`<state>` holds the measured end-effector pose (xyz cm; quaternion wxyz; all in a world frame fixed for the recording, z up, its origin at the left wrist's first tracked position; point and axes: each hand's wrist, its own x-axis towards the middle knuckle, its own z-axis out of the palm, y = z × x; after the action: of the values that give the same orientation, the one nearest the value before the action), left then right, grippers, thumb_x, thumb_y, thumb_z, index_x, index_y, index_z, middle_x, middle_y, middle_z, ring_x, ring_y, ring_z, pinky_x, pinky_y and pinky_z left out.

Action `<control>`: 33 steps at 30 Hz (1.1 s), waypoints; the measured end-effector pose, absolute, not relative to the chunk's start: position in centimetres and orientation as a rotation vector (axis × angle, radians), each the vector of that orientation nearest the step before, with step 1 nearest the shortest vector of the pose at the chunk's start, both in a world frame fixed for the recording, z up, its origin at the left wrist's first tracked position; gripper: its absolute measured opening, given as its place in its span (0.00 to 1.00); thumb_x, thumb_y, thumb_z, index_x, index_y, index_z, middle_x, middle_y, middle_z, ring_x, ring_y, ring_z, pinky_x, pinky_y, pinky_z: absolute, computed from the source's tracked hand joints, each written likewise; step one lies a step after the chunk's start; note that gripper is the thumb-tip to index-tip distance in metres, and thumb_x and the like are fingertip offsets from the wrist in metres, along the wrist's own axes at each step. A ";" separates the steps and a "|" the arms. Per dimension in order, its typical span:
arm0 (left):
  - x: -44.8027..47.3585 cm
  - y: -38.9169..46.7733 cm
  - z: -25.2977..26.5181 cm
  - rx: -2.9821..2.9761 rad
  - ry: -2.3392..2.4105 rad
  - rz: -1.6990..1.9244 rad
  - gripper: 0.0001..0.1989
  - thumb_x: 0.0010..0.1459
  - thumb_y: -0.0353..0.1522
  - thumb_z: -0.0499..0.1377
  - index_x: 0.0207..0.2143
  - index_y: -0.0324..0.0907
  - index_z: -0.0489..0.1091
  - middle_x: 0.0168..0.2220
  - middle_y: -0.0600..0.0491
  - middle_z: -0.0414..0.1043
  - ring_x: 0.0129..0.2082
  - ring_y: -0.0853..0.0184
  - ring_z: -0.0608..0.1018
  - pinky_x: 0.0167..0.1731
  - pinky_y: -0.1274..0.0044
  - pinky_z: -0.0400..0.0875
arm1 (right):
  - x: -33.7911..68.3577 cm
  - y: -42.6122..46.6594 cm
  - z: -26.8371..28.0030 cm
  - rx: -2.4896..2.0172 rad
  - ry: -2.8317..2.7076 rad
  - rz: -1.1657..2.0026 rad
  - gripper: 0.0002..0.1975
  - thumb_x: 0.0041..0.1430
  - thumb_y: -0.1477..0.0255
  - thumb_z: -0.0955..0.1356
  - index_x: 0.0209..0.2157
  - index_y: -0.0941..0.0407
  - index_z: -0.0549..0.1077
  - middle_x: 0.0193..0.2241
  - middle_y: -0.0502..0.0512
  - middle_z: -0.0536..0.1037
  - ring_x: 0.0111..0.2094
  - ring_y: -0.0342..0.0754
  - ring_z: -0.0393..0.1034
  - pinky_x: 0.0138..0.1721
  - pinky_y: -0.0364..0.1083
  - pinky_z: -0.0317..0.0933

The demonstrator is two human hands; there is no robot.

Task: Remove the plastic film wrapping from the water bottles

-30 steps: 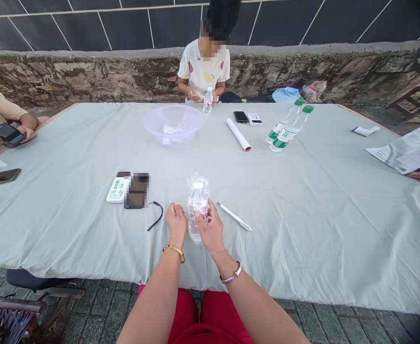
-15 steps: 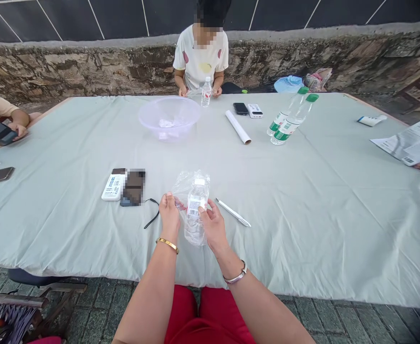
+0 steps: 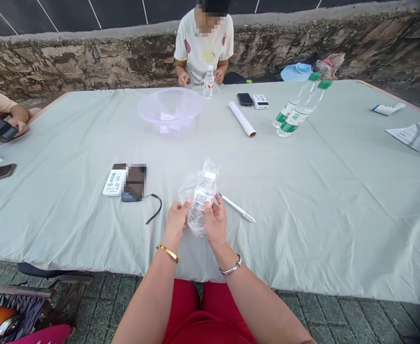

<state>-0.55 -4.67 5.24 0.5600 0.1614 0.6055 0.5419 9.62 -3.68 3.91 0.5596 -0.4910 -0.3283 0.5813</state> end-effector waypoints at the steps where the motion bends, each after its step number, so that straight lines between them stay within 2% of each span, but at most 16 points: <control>1: -0.3 -4.9 5.1 0.446 1.443 1.244 0.24 0.46 0.47 0.65 0.20 0.42 0.56 0.15 0.64 0.49 0.13 0.79 0.53 0.13 0.83 0.46 | 9.6 -3.7 4.0 -1.179 -0.834 1.301 0.33 0.53 0.56 0.68 0.57 0.53 0.57 0.48 0.59 0.74 0.45 0.51 0.71 0.44 0.50 0.66; 6: 0.5 -4.6 4.6 0.624 1.552 1.417 0.21 0.55 0.43 0.59 0.18 0.43 0.55 0.15 0.63 0.50 0.15 0.76 0.55 0.16 0.81 0.50 | 9.4 -4.0 4.7 -1.223 -1.017 1.090 0.33 0.56 0.56 0.66 0.60 0.54 0.55 0.52 0.62 0.70 0.51 0.53 0.68 0.49 0.52 0.63; 10: 0.6 -3.7 5.3 0.546 1.648 1.635 0.19 0.59 0.41 0.56 0.19 0.42 0.57 0.16 0.61 0.57 0.15 0.76 0.60 0.17 0.81 0.55 | 9.1 -4.4 5.1 -1.199 -1.021 1.073 0.34 0.56 0.55 0.65 0.60 0.55 0.55 0.52 0.62 0.71 0.52 0.53 0.68 0.50 0.52 0.63; 14: 0.2 -2.9 6.3 0.164 1.373 1.672 0.17 0.60 0.41 0.56 0.23 0.43 0.56 0.18 0.62 0.57 0.14 0.77 0.60 0.15 0.83 0.54 | 9.0 -4.2 5.5 -1.087 -0.826 1.345 0.37 0.55 0.56 0.67 0.62 0.52 0.51 0.47 0.59 0.75 0.46 0.52 0.72 0.45 0.51 0.66; 17: -0.6 -2.7 7.2 -0.047 1.182 1.579 0.19 0.60 0.40 0.56 0.22 0.43 0.53 0.16 0.63 0.51 0.12 0.79 0.55 0.12 0.84 0.49 | 9.2 -3.5 5.9 -1.037 -0.650 1.466 0.34 0.56 0.56 0.66 0.61 0.50 0.52 0.42 0.54 0.77 0.40 0.49 0.74 0.42 0.49 0.68; 20: -1.4 -2.9 8.5 -0.091 1.020 1.421 0.23 0.61 0.41 0.56 0.19 0.43 0.49 0.15 0.64 0.43 0.11 0.80 0.49 0.10 0.85 0.47 | 9.6 -2.7 6.3 -1.018 -0.537 1.662 0.25 0.56 0.54 0.64 0.50 0.53 0.66 0.36 0.53 0.77 0.35 0.48 0.73 0.37 0.47 0.68; 22: -1.7 -3.3 9.7 -0.023 0.920 1.371 0.24 0.60 0.42 0.56 0.19 0.43 0.49 0.15 0.64 0.43 0.11 0.80 0.48 0.10 0.85 0.46 | 9.9 -2.4 6.4 -0.996 -0.539 1.853 0.23 0.56 0.50 0.62 0.40 0.55 0.71 0.33 0.55 0.77 0.33 0.49 0.73 0.34 0.47 0.68; 24: -1.9 -3.9 10.8 0.067 0.838 1.406 0.23 0.60 0.42 0.57 0.19 0.42 0.51 0.16 0.63 0.45 0.12 0.80 0.48 0.09 0.85 0.45 | 10.2 -2.5 6.2 -0.930 -0.581 1.992 0.24 0.56 0.48 0.62 0.36 0.55 0.72 0.32 0.55 0.77 0.34 0.50 0.73 0.35 0.48 0.69; 27: -2.0 -4.9 12.1 0.175 0.738 1.442 0.23 0.58 0.43 0.58 0.20 0.42 0.51 0.17 0.62 0.45 0.12 0.80 0.47 0.09 0.86 0.45 | 10.7 -3.0 5.5 -0.821 -0.656 2.146 0.28 0.54 0.45 0.63 0.40 0.54 0.72 0.37 0.56 0.77 0.38 0.50 0.74 0.40 0.50 0.69; 29: -2.1 -5.5 12.7 0.212 0.711 1.425 0.23 0.58 0.43 0.58 0.20 0.43 0.50 0.17 0.62 0.43 0.12 0.79 0.47 0.09 0.86 0.44 | 11.0 -3.4 4.9 -0.816 -0.694 2.242 0.32 0.52 0.42 0.62 0.43 0.55 0.71 0.39 0.58 0.77 0.40 0.51 0.74 0.40 0.51 0.69; 33: -3.1 -6.6 13.3 0.232 0.708 1.486 0.25 0.57 0.45 0.58 0.20 0.43 0.48 0.16 0.62 0.42 0.11 0.79 0.46 0.08 0.86 0.42 | 11.7 -4.1 4.0 -0.864 -0.685 2.291 0.25 0.50 0.48 0.69 0.41 0.54 0.71 0.36 0.56 0.77 0.36 0.50 0.74 0.35 0.51 0.70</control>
<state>-3.05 -6.55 13.32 0.6740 0.1031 0.3145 0.6605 11.74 -4.14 3.98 0.2951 -0.3246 -0.2575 0.8609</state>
